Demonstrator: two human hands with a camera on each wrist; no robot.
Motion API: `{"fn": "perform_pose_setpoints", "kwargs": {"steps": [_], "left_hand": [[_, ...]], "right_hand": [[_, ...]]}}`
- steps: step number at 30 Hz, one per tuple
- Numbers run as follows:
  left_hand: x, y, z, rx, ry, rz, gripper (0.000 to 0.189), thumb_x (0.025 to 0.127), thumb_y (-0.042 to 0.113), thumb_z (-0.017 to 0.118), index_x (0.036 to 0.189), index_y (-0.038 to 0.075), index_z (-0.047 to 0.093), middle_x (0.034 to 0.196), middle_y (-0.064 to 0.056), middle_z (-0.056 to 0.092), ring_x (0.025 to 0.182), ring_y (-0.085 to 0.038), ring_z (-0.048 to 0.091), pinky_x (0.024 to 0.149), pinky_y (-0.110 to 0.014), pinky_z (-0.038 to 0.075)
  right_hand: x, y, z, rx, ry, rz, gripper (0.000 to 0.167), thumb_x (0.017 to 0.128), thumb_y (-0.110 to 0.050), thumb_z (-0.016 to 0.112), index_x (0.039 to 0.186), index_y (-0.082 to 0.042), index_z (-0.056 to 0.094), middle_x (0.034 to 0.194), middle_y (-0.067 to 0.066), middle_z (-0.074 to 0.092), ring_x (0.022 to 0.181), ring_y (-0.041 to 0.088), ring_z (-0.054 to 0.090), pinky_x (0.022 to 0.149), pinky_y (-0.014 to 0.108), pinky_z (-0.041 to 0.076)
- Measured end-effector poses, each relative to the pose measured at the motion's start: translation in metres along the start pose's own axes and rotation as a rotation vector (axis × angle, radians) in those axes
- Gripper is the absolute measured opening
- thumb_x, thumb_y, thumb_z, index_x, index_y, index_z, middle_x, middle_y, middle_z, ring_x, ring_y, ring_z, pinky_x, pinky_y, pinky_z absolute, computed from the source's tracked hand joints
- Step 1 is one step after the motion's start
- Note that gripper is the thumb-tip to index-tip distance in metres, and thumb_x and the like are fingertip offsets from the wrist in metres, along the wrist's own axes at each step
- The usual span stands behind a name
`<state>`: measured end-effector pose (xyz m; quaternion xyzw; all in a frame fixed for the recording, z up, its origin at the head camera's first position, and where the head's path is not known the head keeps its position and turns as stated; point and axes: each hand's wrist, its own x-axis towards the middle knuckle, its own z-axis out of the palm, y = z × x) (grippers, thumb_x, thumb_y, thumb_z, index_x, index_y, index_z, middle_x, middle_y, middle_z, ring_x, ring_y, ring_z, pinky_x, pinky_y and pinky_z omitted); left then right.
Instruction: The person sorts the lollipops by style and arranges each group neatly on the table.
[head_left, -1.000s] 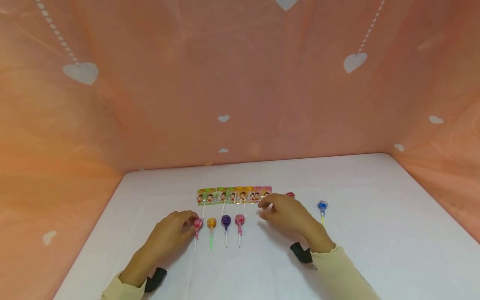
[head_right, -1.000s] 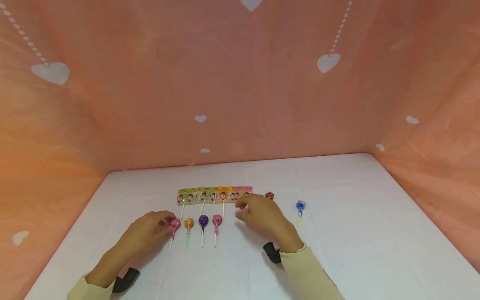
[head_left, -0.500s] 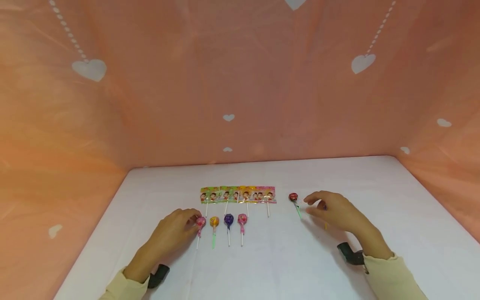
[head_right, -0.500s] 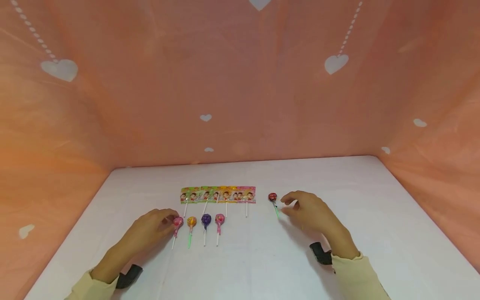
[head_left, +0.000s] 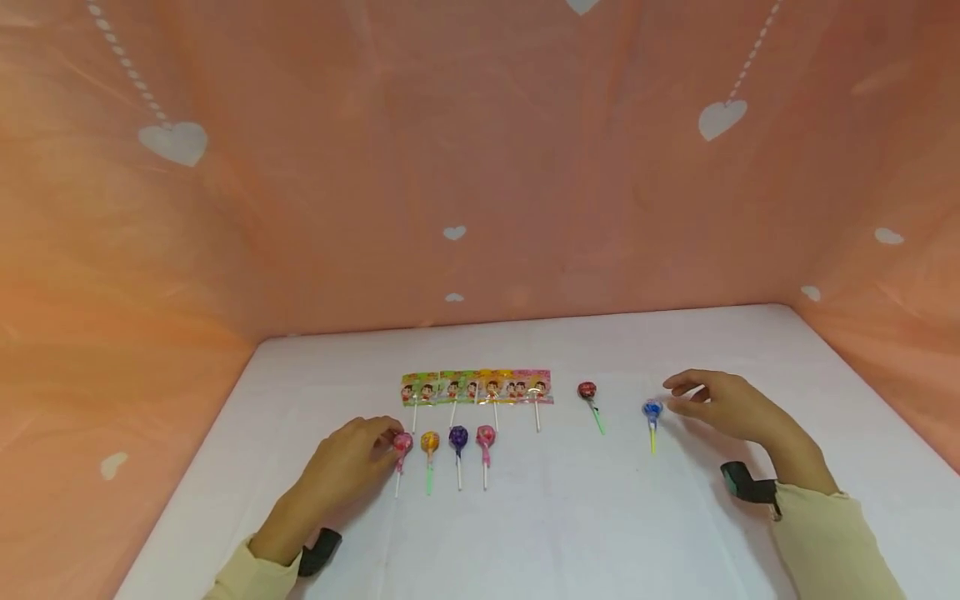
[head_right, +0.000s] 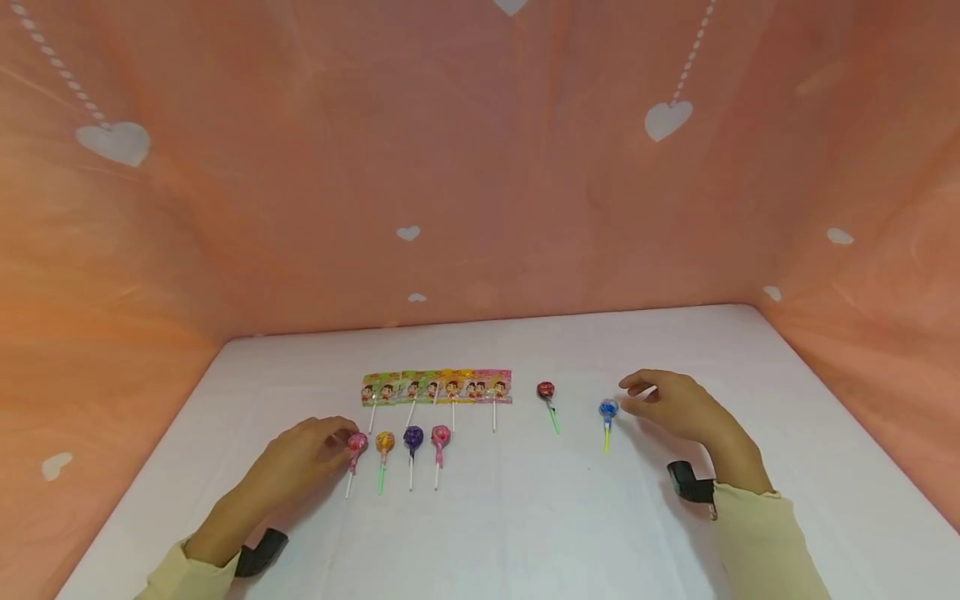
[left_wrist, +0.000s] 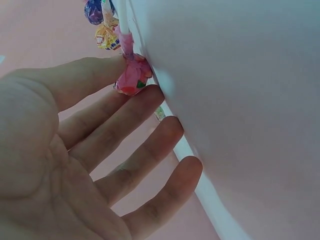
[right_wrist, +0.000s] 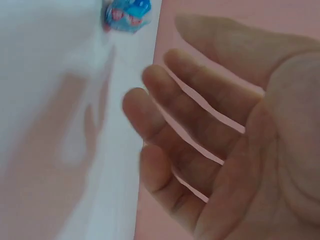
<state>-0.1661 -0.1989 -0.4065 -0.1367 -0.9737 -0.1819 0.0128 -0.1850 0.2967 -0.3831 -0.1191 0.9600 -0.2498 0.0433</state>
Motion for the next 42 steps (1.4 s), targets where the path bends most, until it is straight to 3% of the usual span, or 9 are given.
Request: {"fn": "perform_pose_setpoints", "kwargs": {"steps": [8, 11, 18, 29, 42], "left_hand": [[0.001, -0.001, 0.000, -0.003, -0.006, -0.007, 0.020, 0.088, 0.019, 0.074, 0.107, 0.016, 0.071, 0.095, 0.003, 0.072, 0.096, -0.020, 0.064, 0.081, -0.047, 0.052], [0.000, 0.000, 0.000, -0.001, -0.006, -0.016, 0.020, 0.088, 0.020, 0.073, 0.107, 0.016, 0.071, 0.097, 0.002, 0.073, 0.096, -0.020, 0.065, 0.082, -0.048, 0.052], [0.000, 0.000, 0.001, 0.006, -0.002, -0.009, 0.023, 0.088, 0.019, 0.073, 0.111, 0.016, 0.071, 0.097, 0.002, 0.073, 0.097, -0.020, 0.065, 0.082, -0.048, 0.052], [0.001, -0.002, 0.004, 0.013, 0.008, 0.003, 0.024, 0.088, 0.020, 0.073, 0.112, 0.016, 0.072, 0.094, 0.004, 0.072, 0.097, -0.020, 0.065, 0.081, -0.048, 0.053], [0.001, -0.002, 0.002, -0.005, -0.001, -0.001, 0.023, 0.089, 0.019, 0.072, 0.112, 0.015, 0.072, 0.095, 0.003, 0.072, 0.098, -0.020, 0.065, 0.082, -0.049, 0.052]], "right_hand": [[0.001, 0.006, 0.005, 0.051, -0.070, -0.025, 0.038, 0.091, -0.028, 0.071, 0.122, -0.007, 0.067, 0.103, 0.001, 0.071, 0.092, 0.012, 0.063, 0.074, 0.023, 0.050], [0.003, 0.004, 0.009, 0.054, -0.070, -0.050, 0.036, 0.092, -0.025, 0.070, 0.121, -0.005, 0.067, 0.103, 0.002, 0.070, 0.092, 0.015, 0.063, 0.076, 0.026, 0.051], [0.005, 0.002, 0.016, 0.032, -0.059, -0.023, 0.030, 0.094, -0.024, 0.067, 0.120, -0.009, 0.068, 0.104, 0.002, 0.070, 0.095, 0.019, 0.061, 0.082, 0.037, 0.050], [0.008, -0.003, 0.019, 0.015, -0.048, -0.018, 0.021, 0.092, -0.023, 0.069, 0.110, -0.012, 0.070, 0.097, -0.001, 0.070, 0.089, 0.015, 0.061, 0.079, 0.035, 0.050], [0.006, 0.001, 0.015, 0.019, -0.076, -0.004, 0.022, 0.090, -0.023, 0.071, 0.110, -0.014, 0.069, 0.101, -0.001, 0.070, 0.093, 0.016, 0.062, 0.082, 0.037, 0.050]]}}
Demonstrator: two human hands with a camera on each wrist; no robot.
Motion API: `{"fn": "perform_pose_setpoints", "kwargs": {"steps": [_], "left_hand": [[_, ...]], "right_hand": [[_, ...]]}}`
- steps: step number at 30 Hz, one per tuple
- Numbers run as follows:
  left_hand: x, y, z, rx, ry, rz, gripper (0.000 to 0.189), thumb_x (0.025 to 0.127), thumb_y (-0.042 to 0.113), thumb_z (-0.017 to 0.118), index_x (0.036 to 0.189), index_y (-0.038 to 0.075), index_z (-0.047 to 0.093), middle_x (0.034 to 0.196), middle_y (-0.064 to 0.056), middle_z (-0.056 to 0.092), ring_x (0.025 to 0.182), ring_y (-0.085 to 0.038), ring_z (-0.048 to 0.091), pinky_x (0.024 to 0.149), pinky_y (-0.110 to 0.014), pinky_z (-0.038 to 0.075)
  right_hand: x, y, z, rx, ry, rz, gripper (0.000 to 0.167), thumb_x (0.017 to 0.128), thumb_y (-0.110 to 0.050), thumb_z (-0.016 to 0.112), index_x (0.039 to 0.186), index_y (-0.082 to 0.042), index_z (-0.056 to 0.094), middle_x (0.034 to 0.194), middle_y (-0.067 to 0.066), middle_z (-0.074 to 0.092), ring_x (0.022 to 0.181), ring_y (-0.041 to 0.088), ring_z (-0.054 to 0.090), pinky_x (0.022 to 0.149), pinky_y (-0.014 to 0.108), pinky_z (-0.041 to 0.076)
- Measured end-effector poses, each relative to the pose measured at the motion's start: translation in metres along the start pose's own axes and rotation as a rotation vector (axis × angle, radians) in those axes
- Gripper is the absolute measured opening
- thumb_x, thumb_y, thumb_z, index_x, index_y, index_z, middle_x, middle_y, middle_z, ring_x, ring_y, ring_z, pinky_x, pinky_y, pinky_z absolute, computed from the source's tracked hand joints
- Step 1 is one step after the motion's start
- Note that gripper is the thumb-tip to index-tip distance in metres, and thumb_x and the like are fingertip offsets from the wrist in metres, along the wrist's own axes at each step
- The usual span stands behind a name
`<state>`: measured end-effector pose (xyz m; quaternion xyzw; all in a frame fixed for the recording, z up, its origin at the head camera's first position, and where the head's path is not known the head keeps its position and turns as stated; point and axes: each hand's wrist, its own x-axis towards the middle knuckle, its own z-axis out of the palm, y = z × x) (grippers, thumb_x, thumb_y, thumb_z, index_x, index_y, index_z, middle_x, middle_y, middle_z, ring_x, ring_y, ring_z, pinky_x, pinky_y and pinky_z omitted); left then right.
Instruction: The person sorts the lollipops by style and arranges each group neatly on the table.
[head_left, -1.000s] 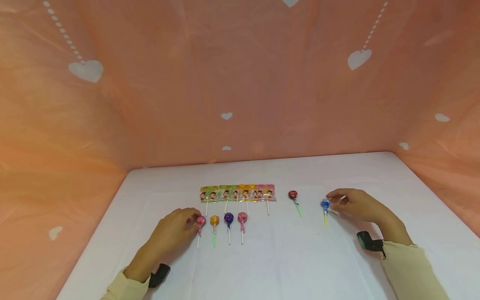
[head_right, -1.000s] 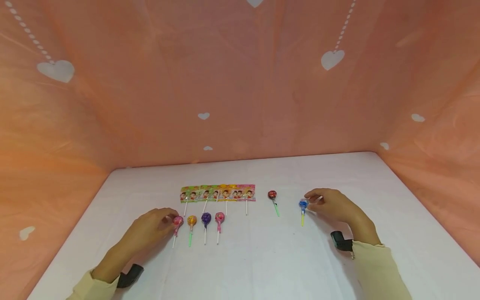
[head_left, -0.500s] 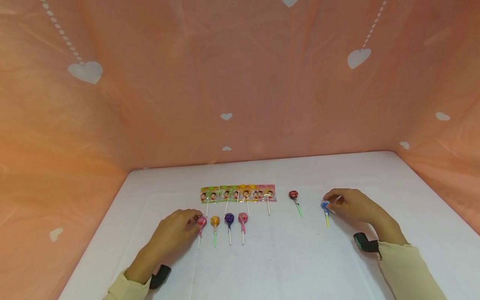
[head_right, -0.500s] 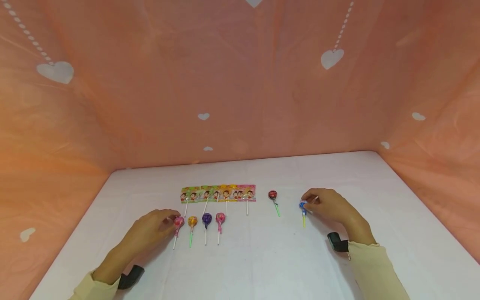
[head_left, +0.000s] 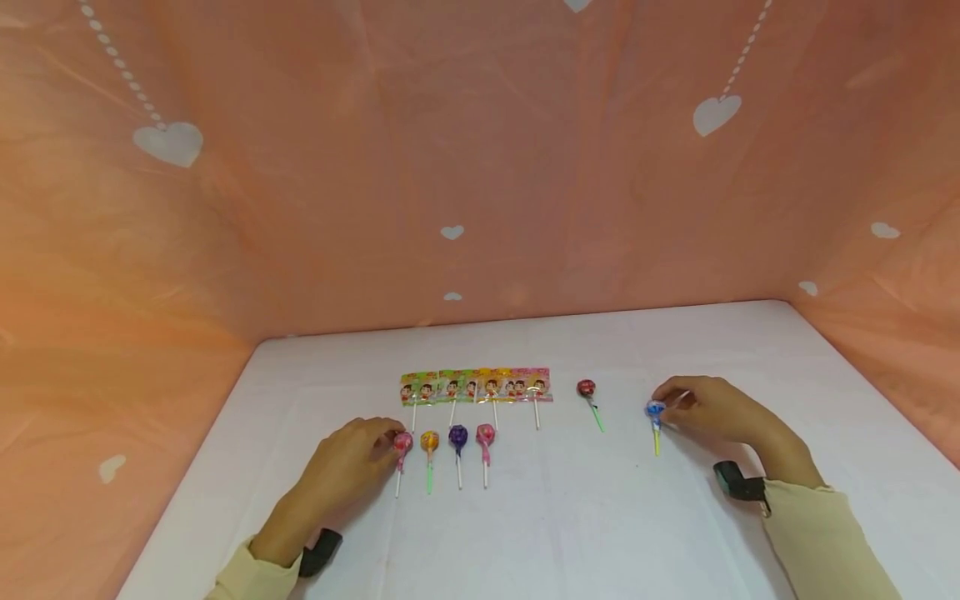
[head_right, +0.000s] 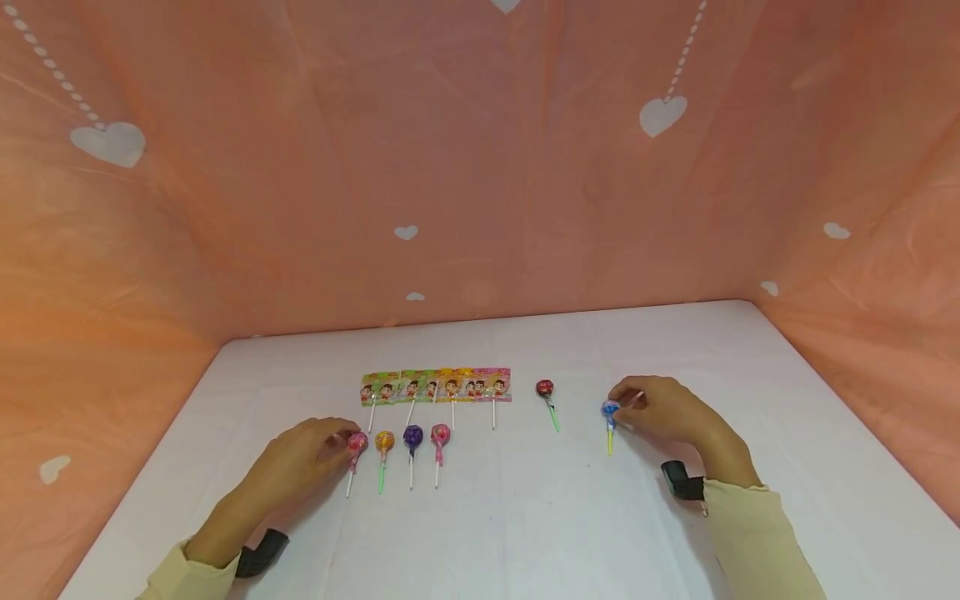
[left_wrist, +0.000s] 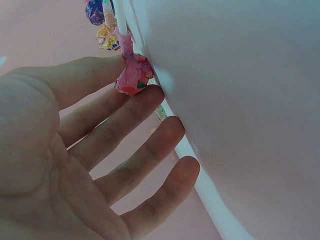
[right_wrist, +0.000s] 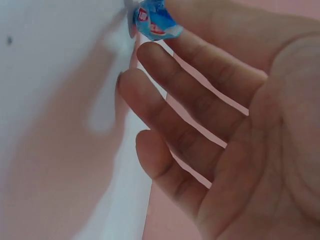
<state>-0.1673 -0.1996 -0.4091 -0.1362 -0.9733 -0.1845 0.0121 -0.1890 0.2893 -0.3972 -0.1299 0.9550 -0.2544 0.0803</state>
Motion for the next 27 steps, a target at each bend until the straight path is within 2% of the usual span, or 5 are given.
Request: {"fn": "perform_pose_setpoints", "kwargs": {"steps": [3, 7, 14, 22, 27], "left_hand": [[0.000, 0.000, 0.000, 0.004, 0.000, 0.002, 0.024, 0.089, 0.019, 0.072, 0.112, 0.015, 0.072, 0.096, 0.003, 0.072, 0.098, -0.021, 0.065, 0.083, -0.049, 0.053], [0.000, 0.000, 0.000, 0.007, -0.005, 0.004, 0.024, 0.089, 0.018, 0.072, 0.112, 0.015, 0.072, 0.096, 0.003, 0.072, 0.098, -0.021, 0.065, 0.082, -0.049, 0.053], [0.000, 0.000, -0.001, 0.009, -0.003, 0.007, 0.023, 0.089, 0.019, 0.072, 0.111, 0.015, 0.072, 0.096, 0.003, 0.072, 0.098, -0.020, 0.065, 0.082, -0.048, 0.053], [0.001, 0.000, 0.000, 0.023, 0.002, 0.014, 0.022, 0.089, 0.020, 0.072, 0.111, 0.015, 0.072, 0.096, 0.003, 0.072, 0.097, -0.021, 0.066, 0.082, -0.048, 0.053], [0.001, -0.001, 0.000, 0.028, 0.000, 0.014, 0.024, 0.089, 0.022, 0.073, 0.111, 0.015, 0.071, 0.095, 0.003, 0.072, 0.096, -0.020, 0.065, 0.082, -0.048, 0.053]], "right_hand": [[0.001, -0.002, 0.001, 0.000, -0.008, -0.008, 0.026, 0.089, -0.027, 0.072, 0.112, -0.014, 0.069, 0.102, -0.001, 0.070, 0.094, 0.018, 0.063, 0.082, 0.038, 0.051], [0.003, -0.006, 0.004, 0.002, -0.019, 0.029, 0.028, 0.090, -0.030, 0.071, 0.114, -0.015, 0.069, 0.101, -0.001, 0.069, 0.094, 0.018, 0.061, 0.082, 0.037, 0.049], [0.007, -0.013, 0.010, -0.027, 0.018, 0.064, 0.030, 0.090, -0.030, 0.071, 0.114, -0.013, 0.070, 0.097, 0.001, 0.068, 0.089, 0.017, 0.058, 0.079, 0.037, 0.048], [0.008, -0.015, 0.013, -0.037, 0.026, 0.079, 0.025, 0.089, -0.030, 0.073, 0.109, -0.014, 0.074, 0.093, 0.001, 0.065, 0.084, 0.017, 0.055, 0.074, 0.033, 0.045], [0.008, -0.016, 0.012, 0.003, 0.028, 0.070, 0.019, 0.091, -0.027, 0.071, 0.106, -0.016, 0.073, 0.094, 0.000, 0.067, 0.086, 0.016, 0.057, 0.077, 0.033, 0.047]]}}
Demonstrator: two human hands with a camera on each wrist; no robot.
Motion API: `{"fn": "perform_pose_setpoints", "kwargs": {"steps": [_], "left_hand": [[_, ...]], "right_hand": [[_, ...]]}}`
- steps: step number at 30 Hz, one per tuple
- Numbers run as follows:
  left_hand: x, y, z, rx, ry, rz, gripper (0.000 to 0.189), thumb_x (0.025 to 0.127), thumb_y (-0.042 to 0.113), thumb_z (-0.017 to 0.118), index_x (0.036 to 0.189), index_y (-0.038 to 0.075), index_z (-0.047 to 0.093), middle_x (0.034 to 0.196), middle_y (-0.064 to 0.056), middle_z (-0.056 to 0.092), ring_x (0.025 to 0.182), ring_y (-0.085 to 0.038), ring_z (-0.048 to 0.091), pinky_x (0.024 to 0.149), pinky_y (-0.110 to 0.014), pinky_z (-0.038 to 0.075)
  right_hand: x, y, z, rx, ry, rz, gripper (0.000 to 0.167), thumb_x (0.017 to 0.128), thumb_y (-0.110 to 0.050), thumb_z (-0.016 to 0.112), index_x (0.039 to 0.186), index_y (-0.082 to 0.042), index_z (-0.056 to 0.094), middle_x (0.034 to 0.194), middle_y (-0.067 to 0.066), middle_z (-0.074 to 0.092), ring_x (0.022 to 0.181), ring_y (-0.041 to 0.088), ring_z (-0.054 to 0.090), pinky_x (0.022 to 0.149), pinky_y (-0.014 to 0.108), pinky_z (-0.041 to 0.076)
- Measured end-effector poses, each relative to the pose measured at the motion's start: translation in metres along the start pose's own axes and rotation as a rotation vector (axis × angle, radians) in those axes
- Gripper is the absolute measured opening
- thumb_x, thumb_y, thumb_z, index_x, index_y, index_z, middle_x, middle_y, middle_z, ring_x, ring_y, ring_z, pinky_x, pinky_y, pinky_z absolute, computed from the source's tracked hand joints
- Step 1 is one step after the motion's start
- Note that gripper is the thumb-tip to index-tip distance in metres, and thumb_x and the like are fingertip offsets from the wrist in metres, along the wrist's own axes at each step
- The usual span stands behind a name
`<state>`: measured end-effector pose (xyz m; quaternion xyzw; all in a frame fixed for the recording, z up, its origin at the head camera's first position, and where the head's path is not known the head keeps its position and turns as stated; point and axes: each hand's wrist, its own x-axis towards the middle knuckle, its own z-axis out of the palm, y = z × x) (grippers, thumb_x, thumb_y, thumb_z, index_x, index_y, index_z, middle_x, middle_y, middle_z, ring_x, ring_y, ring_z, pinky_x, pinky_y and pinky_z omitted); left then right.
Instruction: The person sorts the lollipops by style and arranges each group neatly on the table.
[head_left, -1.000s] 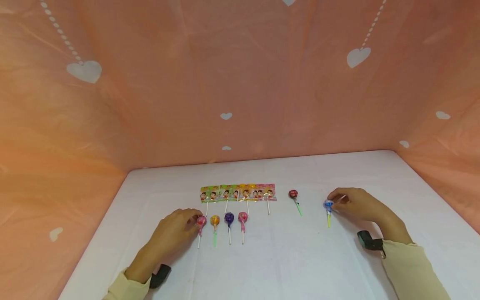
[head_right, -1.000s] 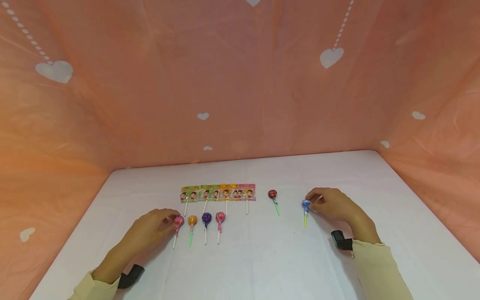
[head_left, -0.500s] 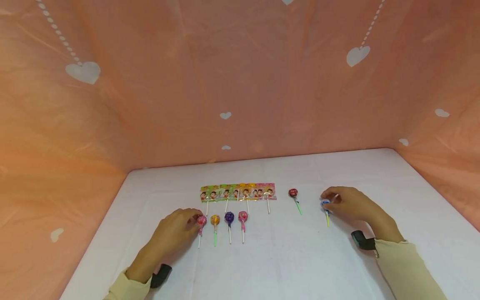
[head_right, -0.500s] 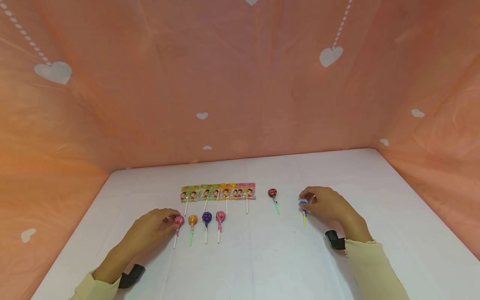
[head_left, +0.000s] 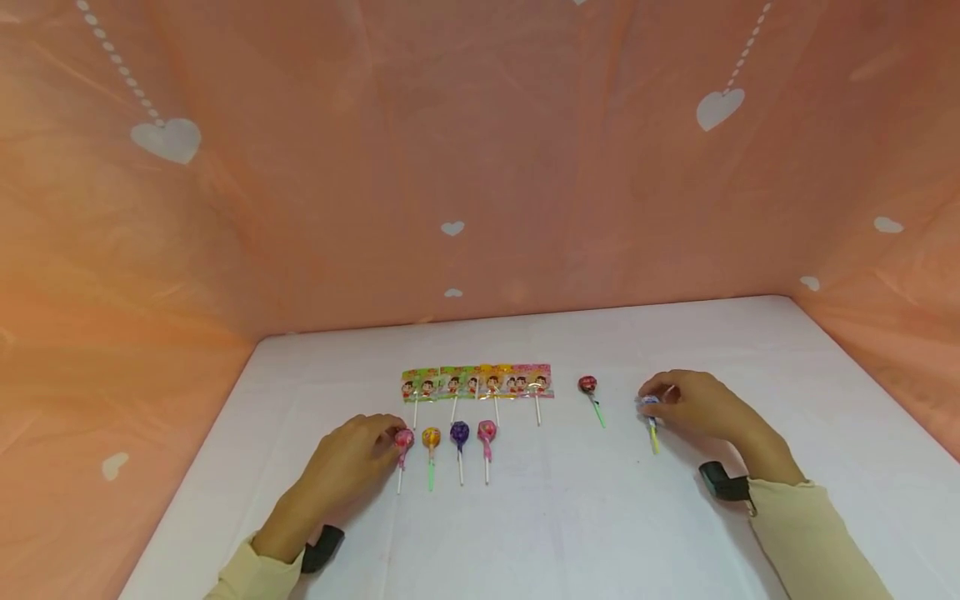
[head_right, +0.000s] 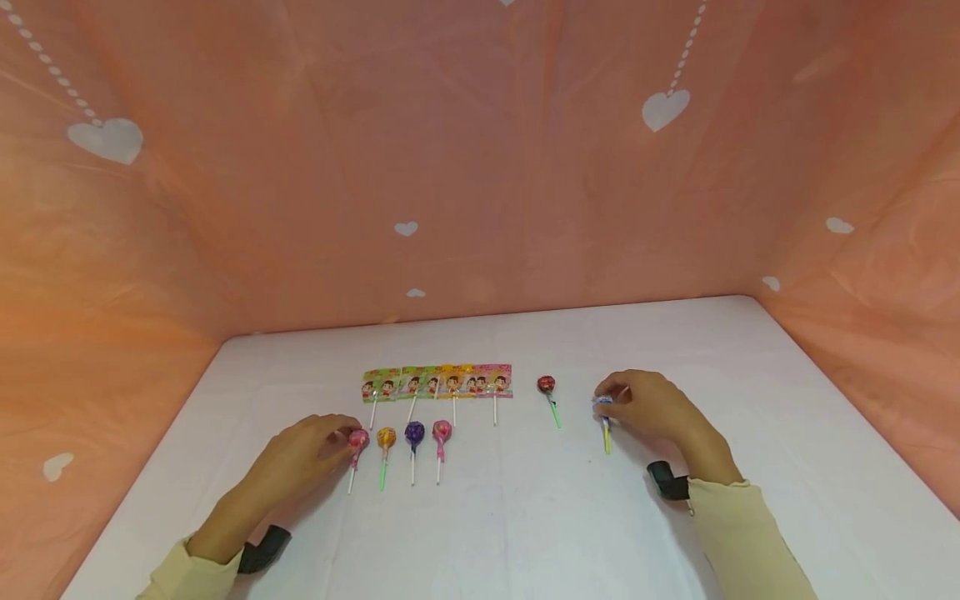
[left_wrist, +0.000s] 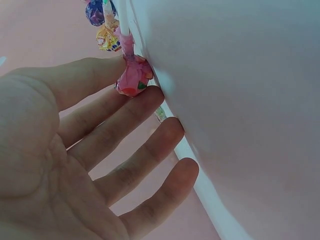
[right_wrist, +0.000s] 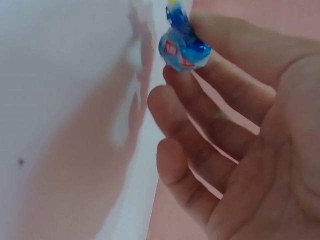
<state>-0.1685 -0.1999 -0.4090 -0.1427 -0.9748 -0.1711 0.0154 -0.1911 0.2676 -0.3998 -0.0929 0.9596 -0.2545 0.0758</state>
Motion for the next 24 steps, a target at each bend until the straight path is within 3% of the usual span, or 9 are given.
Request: {"fn": "perform_pose_setpoints", "kwargs": {"steps": [6, 17, 24], "left_hand": [[-0.0004, -0.0003, -0.0005, 0.003, 0.003, 0.006, 0.024, 0.088, 0.021, 0.074, 0.111, 0.015, 0.072, 0.092, 0.003, 0.071, 0.094, -0.019, 0.064, 0.080, -0.047, 0.053], [0.0000, 0.0005, 0.0007, 0.007, 0.005, 0.004, 0.023, 0.089, 0.023, 0.073, 0.111, 0.015, 0.072, 0.093, 0.003, 0.072, 0.096, -0.021, 0.065, 0.083, -0.048, 0.053], [-0.0005, 0.0004, 0.0004, 0.010, 0.002, 0.006, 0.022, 0.089, 0.022, 0.072, 0.111, 0.016, 0.072, 0.093, 0.004, 0.072, 0.095, -0.020, 0.064, 0.081, -0.048, 0.053]], "right_hand": [[-0.0004, -0.0004, -0.0024, 0.040, -0.015, -0.024, 0.013, 0.092, -0.024, 0.069, 0.102, -0.016, 0.070, 0.093, -0.002, 0.067, 0.088, 0.014, 0.059, 0.080, 0.033, 0.048], [-0.0033, 0.0030, -0.0050, 0.033, -0.060, -0.037, 0.026, 0.089, -0.030, 0.072, 0.110, -0.015, 0.069, 0.099, -0.002, 0.068, 0.092, 0.015, 0.061, 0.080, 0.035, 0.049], [-0.0013, 0.0024, -0.0008, 0.016, -0.017, -0.067, 0.021, 0.090, -0.028, 0.072, 0.107, -0.017, 0.071, 0.093, -0.005, 0.067, 0.090, 0.013, 0.060, 0.082, 0.035, 0.049]]}}
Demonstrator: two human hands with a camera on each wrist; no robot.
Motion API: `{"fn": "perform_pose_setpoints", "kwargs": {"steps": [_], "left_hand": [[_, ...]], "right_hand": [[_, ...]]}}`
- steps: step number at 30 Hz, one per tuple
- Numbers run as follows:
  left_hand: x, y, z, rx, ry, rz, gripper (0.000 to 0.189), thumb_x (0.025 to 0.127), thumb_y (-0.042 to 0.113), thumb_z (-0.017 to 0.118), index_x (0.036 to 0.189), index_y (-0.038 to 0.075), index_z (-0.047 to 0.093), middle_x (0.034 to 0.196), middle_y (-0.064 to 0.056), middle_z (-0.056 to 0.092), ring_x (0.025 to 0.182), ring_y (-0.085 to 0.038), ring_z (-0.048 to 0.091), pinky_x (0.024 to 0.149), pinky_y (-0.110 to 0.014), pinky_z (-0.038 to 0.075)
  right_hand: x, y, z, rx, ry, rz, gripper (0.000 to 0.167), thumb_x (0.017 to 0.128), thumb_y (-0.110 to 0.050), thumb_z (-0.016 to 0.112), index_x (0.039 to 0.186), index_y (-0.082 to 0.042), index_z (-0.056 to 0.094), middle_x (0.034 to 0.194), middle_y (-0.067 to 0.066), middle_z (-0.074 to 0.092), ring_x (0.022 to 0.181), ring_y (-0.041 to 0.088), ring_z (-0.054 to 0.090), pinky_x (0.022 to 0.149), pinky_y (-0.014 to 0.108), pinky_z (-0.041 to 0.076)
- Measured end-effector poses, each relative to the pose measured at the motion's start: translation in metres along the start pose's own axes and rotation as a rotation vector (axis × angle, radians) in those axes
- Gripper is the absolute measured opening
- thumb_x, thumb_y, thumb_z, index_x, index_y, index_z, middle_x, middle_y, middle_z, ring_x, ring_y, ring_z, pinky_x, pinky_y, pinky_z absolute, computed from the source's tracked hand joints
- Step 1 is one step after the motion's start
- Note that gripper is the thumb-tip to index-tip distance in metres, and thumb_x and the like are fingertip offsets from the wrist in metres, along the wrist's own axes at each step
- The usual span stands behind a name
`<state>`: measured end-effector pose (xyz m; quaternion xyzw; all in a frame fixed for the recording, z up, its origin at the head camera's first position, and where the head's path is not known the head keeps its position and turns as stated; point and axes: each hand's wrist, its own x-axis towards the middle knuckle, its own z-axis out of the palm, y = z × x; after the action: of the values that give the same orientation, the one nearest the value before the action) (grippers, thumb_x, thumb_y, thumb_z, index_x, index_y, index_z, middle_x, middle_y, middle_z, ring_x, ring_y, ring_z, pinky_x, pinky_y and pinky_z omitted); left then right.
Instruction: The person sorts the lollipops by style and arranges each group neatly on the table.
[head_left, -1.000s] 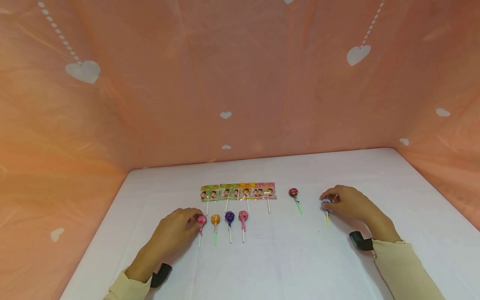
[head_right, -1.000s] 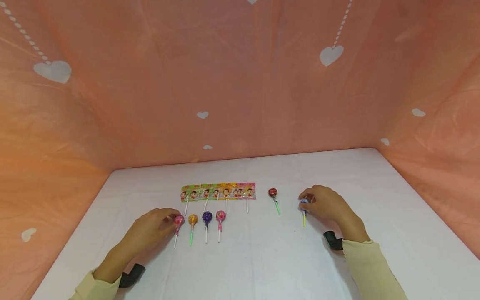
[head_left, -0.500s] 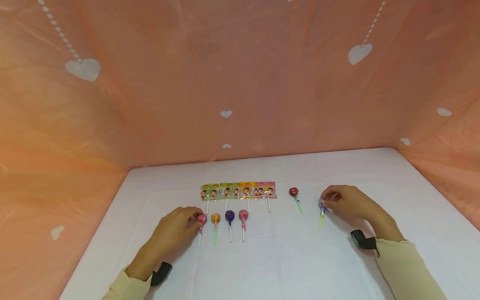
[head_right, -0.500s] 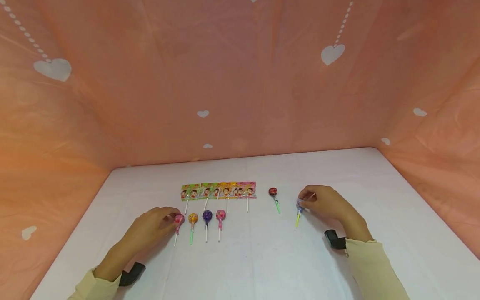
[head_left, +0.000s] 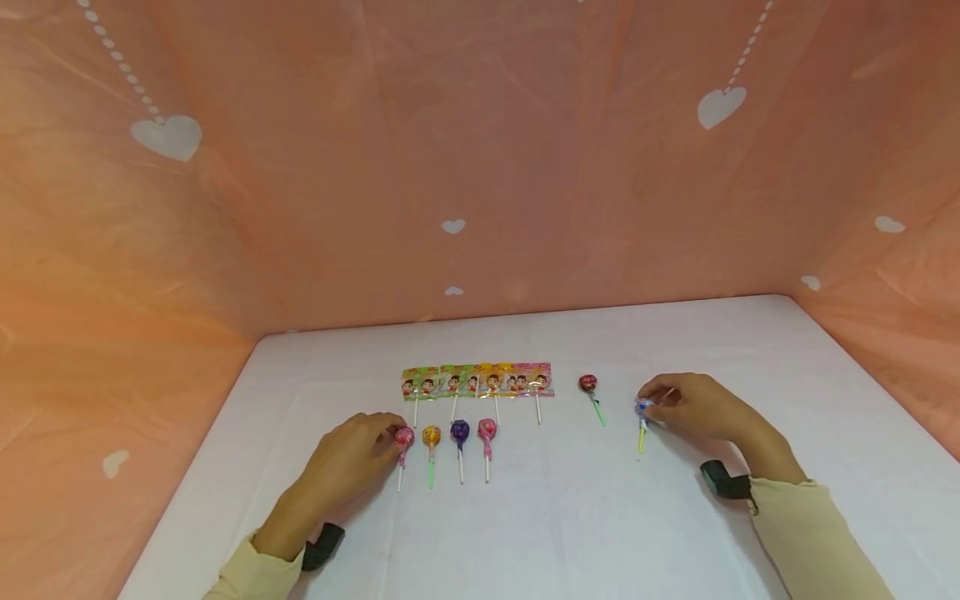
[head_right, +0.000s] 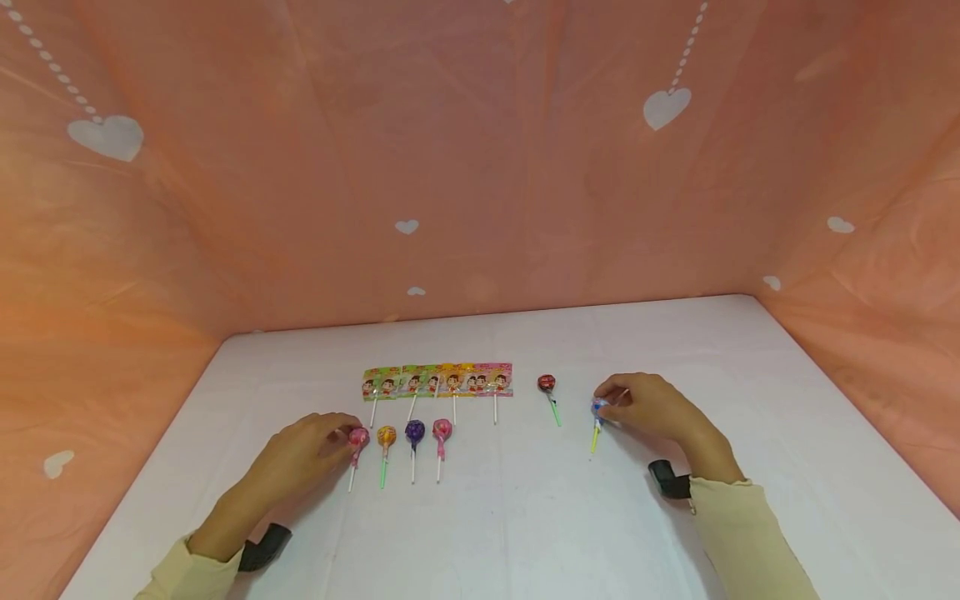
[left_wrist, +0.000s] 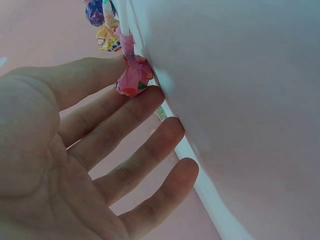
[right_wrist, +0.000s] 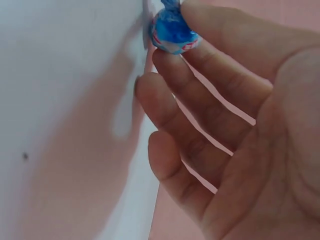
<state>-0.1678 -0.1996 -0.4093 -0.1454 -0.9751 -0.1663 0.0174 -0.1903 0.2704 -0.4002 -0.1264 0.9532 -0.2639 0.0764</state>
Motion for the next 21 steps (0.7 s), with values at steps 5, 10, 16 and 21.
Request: {"fn": "perform_pose_setpoints", "kwargs": {"steps": [5, 10, 16, 21], "left_hand": [[0.0008, -0.0002, 0.0007, -0.004, -0.001, -0.005, 0.022, 0.090, 0.023, 0.072, 0.111, 0.016, 0.072, 0.093, 0.005, 0.072, 0.096, -0.019, 0.064, 0.081, -0.047, 0.053], [0.0019, -0.0009, 0.0017, -0.006, -0.002, -0.004, 0.023, 0.090, 0.023, 0.072, 0.111, 0.016, 0.072, 0.094, 0.004, 0.072, 0.096, -0.019, 0.064, 0.082, -0.047, 0.053], [0.0013, -0.0008, 0.0006, -0.003, -0.008, -0.009, 0.023, 0.089, 0.023, 0.072, 0.112, 0.016, 0.071, 0.094, 0.004, 0.072, 0.097, -0.020, 0.064, 0.082, -0.048, 0.053], [0.0007, -0.0003, 0.0008, -0.001, -0.006, -0.009, 0.023, 0.089, 0.022, 0.073, 0.111, 0.016, 0.071, 0.093, 0.003, 0.072, 0.096, -0.020, 0.064, 0.082, -0.048, 0.053]], "right_hand": [[0.0001, -0.0020, 0.0011, -0.009, 0.017, -0.002, 0.019, 0.090, -0.027, 0.071, 0.106, -0.016, 0.072, 0.093, -0.004, 0.068, 0.089, 0.014, 0.060, 0.080, 0.035, 0.049], [0.0002, -0.0033, -0.0010, -0.014, 0.041, -0.003, 0.020, 0.091, -0.026, 0.070, 0.108, -0.016, 0.073, 0.095, -0.003, 0.070, 0.089, 0.014, 0.061, 0.080, 0.035, 0.049], [-0.0015, -0.0063, -0.0059, -0.001, 0.086, -0.047, 0.022, 0.091, -0.027, 0.071, 0.110, -0.016, 0.073, 0.096, -0.003, 0.071, 0.088, 0.012, 0.060, 0.074, 0.027, 0.047], [-0.0026, -0.0093, -0.0070, 0.010, 0.099, -0.066, 0.025, 0.092, -0.028, 0.070, 0.113, -0.016, 0.072, 0.102, -0.001, 0.072, 0.089, 0.012, 0.060, 0.073, 0.025, 0.047]]}}
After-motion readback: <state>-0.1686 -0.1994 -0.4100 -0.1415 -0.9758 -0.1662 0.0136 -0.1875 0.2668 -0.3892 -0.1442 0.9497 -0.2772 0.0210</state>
